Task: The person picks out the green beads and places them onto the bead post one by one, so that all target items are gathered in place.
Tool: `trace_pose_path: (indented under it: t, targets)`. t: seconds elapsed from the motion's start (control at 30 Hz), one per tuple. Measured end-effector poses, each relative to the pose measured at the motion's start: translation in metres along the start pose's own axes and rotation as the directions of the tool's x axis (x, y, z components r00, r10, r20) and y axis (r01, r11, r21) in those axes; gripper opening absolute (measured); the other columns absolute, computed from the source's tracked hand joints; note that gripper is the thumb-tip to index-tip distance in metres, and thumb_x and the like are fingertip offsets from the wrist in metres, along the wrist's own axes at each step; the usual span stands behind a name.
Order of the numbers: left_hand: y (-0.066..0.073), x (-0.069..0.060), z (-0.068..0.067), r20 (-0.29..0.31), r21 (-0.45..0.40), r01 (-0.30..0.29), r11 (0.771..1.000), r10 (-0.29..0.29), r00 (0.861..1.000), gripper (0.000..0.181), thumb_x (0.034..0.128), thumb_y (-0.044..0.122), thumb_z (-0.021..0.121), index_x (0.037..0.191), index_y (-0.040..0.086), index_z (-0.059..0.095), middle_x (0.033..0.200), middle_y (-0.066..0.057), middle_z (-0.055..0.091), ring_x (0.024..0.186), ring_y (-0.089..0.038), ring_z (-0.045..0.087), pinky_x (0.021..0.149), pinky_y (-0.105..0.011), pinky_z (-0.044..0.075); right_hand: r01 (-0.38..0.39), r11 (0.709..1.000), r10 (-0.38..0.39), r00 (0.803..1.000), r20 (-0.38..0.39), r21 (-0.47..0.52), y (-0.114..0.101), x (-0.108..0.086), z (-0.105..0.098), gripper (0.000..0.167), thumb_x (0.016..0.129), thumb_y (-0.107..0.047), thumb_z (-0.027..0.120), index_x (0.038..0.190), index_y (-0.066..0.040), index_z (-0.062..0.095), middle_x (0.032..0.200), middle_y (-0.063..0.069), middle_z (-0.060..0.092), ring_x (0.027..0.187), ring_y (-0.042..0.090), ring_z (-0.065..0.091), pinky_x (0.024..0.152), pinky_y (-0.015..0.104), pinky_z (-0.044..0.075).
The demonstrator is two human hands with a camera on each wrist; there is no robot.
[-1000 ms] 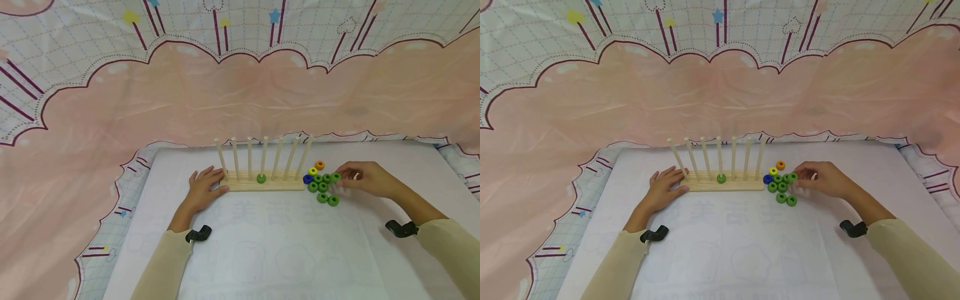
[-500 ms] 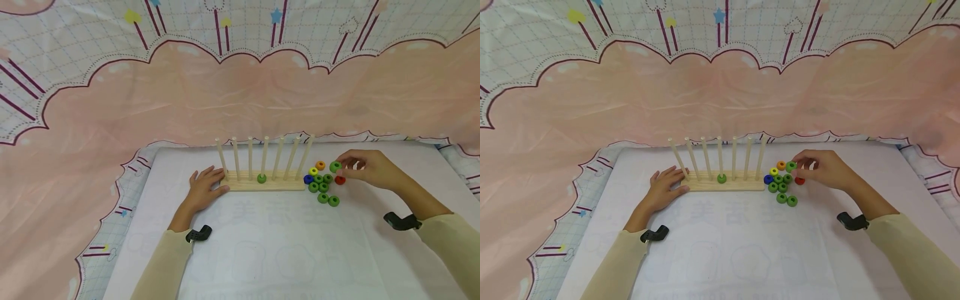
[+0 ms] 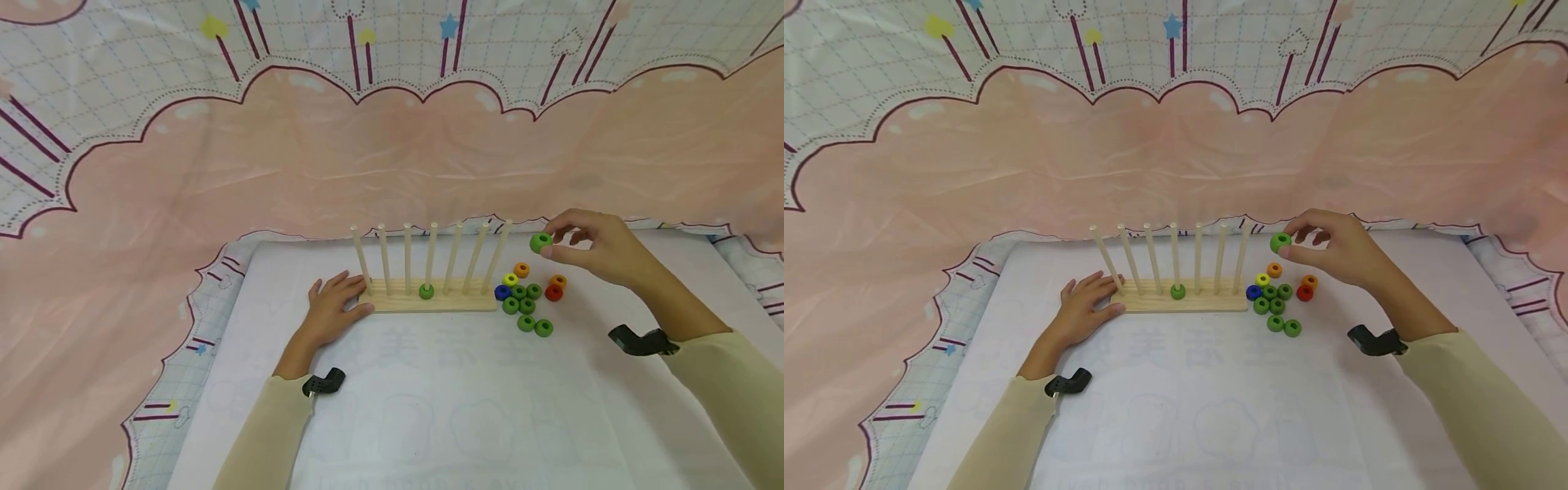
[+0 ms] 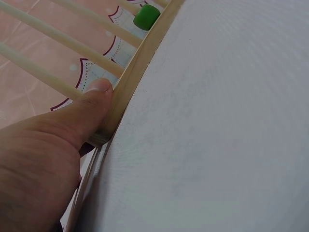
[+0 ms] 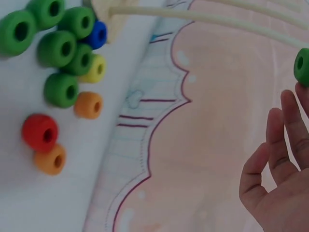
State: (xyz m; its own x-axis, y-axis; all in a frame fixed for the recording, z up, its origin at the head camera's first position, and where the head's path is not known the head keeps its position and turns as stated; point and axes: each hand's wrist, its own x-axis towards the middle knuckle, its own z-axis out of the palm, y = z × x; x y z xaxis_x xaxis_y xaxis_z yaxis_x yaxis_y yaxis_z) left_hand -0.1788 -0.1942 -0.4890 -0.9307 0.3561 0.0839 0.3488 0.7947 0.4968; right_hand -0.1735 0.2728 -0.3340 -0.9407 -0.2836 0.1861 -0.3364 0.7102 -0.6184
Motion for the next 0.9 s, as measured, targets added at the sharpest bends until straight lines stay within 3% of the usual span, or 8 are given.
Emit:
trace_pose_path:
  t: [0.27,0.4,0.73,0.9]
  targets:
    - [0.001,-0.001,0.0,0.003,-0.014,0.001,1.0,-0.001,1.0,0.062,0.0966,0.047,0.067,0.147,0.013,0.057,0.157,-0.005,0.05,0.155,-0.032,0.028,0.12,-0.068,0.001,0.035,0.993,-0.025,0.996,-0.087,0.11,-0.03,0.017,0.003,0.015,0.093,-0.02,0.075,0.107,-0.016,0.072,0.11,-0.001,0.068,0.103,0.011,0.055,0.088,0.015,0.043]
    - [0.0,-0.001,0.0,0.006,-0.004,0.007,1.0,-0.007,1.0,0.062,0.097,0.047,0.066,0.147,0.013,0.056,0.157,-0.004,0.05,0.155,-0.031,0.027,0.12,-0.068,0.002,0.093,0.981,-0.073,0.99,-0.123,0.17,-0.042,0.026,0.007,0.013,0.093,-0.015,0.074,0.106,-0.015,0.072,0.107,-0.001,0.068,0.101,0.015,0.056,0.087,0.018,0.045]
    - [0.001,-0.002,-0.001,0.018,-0.014,0.012,1.0,-0.012,1.0,0.062,0.0968,0.048,0.067,0.148,0.013,0.056,0.158,-0.004,0.049,0.155,-0.031,0.027,0.12,-0.066,0.001,0.168,0.963,-0.148,0.983,-0.106,0.211,-0.07,0.045,0.022,0.009,0.093,-0.016,0.073,0.102,-0.013,0.073,0.106,0.002,0.07,0.102,0.014,0.057,0.091,0.027,0.046]
    - [0.0,-0.001,-0.001,0.019,-0.013,0.015,1.0,-0.015,1.0,0.062,0.0971,0.047,0.066,0.148,0.014,0.056,0.158,-0.004,0.049,0.155,-0.031,0.026,0.12,-0.066,0.0,0.191,0.965,-0.177,0.98,-0.09,0.182,-0.084,0.053,0.029,0.011,0.093,-0.019,0.075,0.101,-0.013,0.072,0.103,0.0,0.069,0.101,0.015,0.058,0.094,0.04,0.048]
